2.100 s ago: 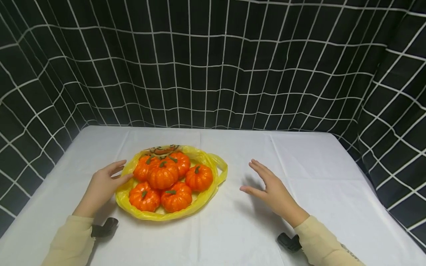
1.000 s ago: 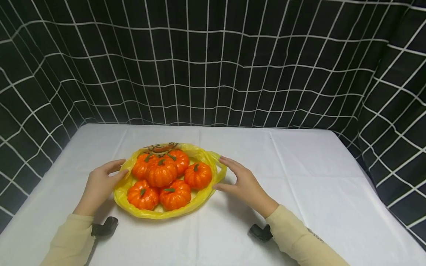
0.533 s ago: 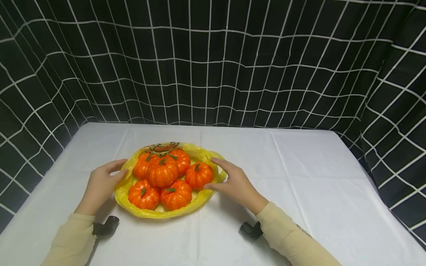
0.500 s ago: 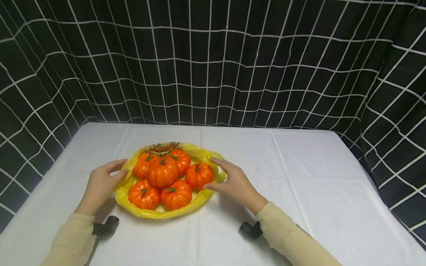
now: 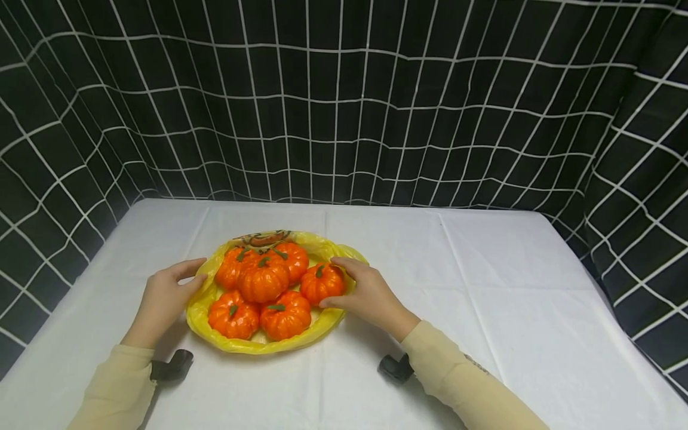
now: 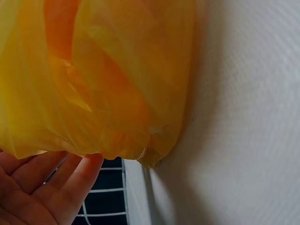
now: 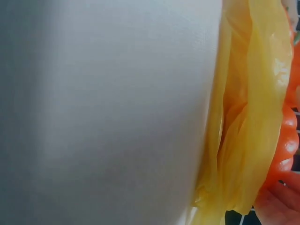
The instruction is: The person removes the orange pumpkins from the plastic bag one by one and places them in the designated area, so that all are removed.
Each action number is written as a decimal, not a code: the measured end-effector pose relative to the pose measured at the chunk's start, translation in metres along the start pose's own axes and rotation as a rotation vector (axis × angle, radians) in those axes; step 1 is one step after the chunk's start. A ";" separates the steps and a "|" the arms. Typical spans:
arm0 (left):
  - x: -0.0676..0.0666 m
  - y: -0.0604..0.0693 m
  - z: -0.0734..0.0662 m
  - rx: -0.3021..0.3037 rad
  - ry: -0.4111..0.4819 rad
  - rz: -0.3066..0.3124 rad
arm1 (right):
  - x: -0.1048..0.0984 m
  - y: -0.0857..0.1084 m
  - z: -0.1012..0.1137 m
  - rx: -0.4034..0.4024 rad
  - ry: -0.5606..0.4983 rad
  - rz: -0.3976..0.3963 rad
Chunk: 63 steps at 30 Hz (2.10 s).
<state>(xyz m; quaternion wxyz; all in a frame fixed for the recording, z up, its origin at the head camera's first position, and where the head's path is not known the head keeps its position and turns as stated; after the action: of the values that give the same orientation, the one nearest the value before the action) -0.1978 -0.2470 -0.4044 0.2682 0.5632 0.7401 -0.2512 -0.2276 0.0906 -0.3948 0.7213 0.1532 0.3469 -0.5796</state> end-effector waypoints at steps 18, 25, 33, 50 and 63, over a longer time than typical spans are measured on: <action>-0.001 0.002 -0.003 -0.008 -0.006 0.000 | 0.009 -0.006 0.005 0.066 0.010 -0.010; -0.001 0.001 -0.003 -0.009 -0.003 0.003 | 0.010 -0.005 0.006 0.063 0.009 -0.043; -0.001 0.001 -0.004 -0.011 -0.008 0.008 | 0.003 -0.002 0.008 0.082 0.008 -0.072; -0.002 0.003 -0.005 -0.011 -0.002 0.002 | -0.026 0.010 0.004 0.086 -0.091 -0.155; -0.002 0.002 -0.003 -0.001 -0.002 0.003 | -0.044 0.016 -0.013 0.136 -0.114 -0.221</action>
<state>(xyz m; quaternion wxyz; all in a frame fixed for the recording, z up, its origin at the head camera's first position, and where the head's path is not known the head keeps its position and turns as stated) -0.1961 -0.2461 -0.4007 0.2698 0.5640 0.7390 -0.2511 -0.2202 0.1357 -0.3769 0.6595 0.1292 0.2801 -0.6855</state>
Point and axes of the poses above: each hand's wrist, its own y-axis away from the middle knuckle, its own x-axis out of the palm, z = x × y, the point moved 2 cm from there along -y, towards the middle knuckle, and after that the axes turned 9 degrees about -z, right-handed, at the moved point
